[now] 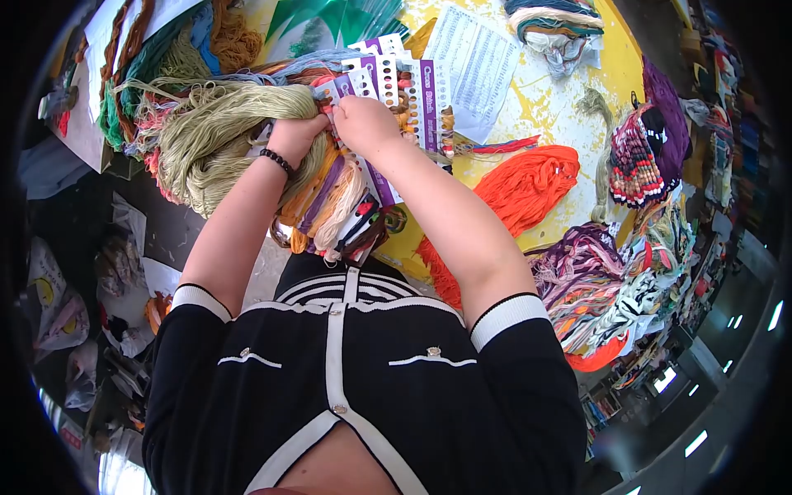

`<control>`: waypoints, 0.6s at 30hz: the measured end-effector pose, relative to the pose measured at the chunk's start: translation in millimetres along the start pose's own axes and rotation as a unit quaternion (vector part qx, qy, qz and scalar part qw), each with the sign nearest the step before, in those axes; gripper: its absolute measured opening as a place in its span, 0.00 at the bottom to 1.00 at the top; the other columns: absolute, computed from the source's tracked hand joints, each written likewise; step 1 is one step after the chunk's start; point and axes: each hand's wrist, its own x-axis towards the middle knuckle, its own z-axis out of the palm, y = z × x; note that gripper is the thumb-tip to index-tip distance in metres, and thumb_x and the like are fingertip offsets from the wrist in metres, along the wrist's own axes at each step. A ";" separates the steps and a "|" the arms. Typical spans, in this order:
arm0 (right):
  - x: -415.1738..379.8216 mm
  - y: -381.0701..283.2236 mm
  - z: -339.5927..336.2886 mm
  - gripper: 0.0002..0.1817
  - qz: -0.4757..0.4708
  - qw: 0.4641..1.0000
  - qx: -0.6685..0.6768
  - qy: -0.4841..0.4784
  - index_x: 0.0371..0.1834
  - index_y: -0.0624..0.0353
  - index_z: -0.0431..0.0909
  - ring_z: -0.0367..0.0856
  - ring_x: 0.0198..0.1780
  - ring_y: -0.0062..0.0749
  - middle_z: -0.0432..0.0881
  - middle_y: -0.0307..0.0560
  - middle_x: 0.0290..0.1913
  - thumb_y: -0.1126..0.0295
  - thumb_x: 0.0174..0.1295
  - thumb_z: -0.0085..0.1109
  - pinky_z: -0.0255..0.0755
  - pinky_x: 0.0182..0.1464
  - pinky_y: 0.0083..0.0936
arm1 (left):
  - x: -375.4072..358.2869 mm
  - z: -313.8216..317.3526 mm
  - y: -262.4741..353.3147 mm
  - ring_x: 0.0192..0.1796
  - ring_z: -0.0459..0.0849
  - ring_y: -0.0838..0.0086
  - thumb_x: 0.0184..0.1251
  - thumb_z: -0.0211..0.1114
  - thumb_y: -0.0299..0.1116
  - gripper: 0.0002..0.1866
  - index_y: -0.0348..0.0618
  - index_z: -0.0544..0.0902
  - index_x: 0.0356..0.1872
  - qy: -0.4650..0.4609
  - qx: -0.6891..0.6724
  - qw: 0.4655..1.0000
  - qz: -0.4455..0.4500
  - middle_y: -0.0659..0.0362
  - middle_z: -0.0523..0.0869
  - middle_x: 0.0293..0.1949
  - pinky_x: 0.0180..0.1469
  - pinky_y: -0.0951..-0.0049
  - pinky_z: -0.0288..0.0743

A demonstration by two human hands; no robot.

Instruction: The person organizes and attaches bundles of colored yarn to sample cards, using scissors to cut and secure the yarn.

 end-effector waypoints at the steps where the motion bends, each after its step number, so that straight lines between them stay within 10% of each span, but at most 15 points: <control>1: -0.8 -0.2 -0.6 0.16 -0.008 1.000 -0.001 -0.002 0.29 0.62 0.78 0.77 0.38 0.58 0.79 0.60 0.31 0.59 0.62 0.49 0.71 0.42 0.46 | -0.3 1.2 0.3 0.40 0.80 0.76 0.53 0.67 0.27 0.14 0.34 0.79 0.42 -0.001 0.000 1.000 0.000 0.58 0.83 0.39 0.45 0.73 0.75; 5: -4.1 6.6 -1.2 0.15 0.017 0.997 0.070 -0.023 0.33 0.62 0.77 0.80 0.36 0.52 0.81 0.56 0.30 0.60 0.63 0.49 0.72 0.41 0.42 | 0.9 -3.9 -2.9 0.42 0.81 0.66 0.53 0.65 0.31 0.14 0.38 0.79 0.41 0.034 0.109 0.990 0.077 0.53 0.83 0.38 0.47 0.68 0.74; 8: -4.1 23.3 5.4 0.11 0.043 0.978 0.206 -0.004 0.39 0.63 0.72 0.81 0.31 0.31 0.82 0.46 0.30 0.65 0.66 0.49 0.73 0.36 0.26 | -7.9 -20.1 -6.0 0.41 0.82 0.61 0.54 0.64 0.31 0.11 0.39 0.79 0.38 0.092 0.263 0.948 0.153 0.52 0.83 0.35 0.47 0.66 0.75; 11: -2.0 26.3 4.6 0.10 0.072 0.974 0.212 -0.029 0.46 0.63 0.69 0.82 0.34 0.26 0.83 0.46 0.33 0.68 0.66 0.48 0.73 0.38 0.22 | -23.0 -25.1 9.0 0.39 0.82 0.70 0.57 0.64 0.26 0.07 0.40 0.79 0.37 0.051 0.069 0.989 0.117 0.56 0.83 0.35 0.45 0.70 0.75; 13: -5.0 21.0 1.7 0.10 0.069 0.980 0.186 -0.020 0.46 0.63 0.69 0.82 0.34 0.26 0.83 0.46 0.33 0.69 0.66 0.47 0.73 0.37 0.22 | -32.6 -19.2 29.4 0.38 0.81 0.76 0.60 0.63 0.21 0.07 0.41 0.77 0.38 0.025 -0.307 0.951 -0.025 0.59 0.83 0.35 0.42 0.75 0.75; 18: -5.2 24.3 5.6 0.09 0.082 0.968 0.236 -0.015 0.47 0.63 0.69 0.83 0.36 0.26 0.82 0.45 0.34 0.72 0.67 0.46 0.74 0.37 0.22 | -31.1 -12.1 40.6 0.39 0.81 0.75 0.62 0.63 0.22 0.08 0.41 0.75 0.40 -0.020 -0.452 0.888 -0.086 0.58 0.83 0.36 0.41 0.77 0.74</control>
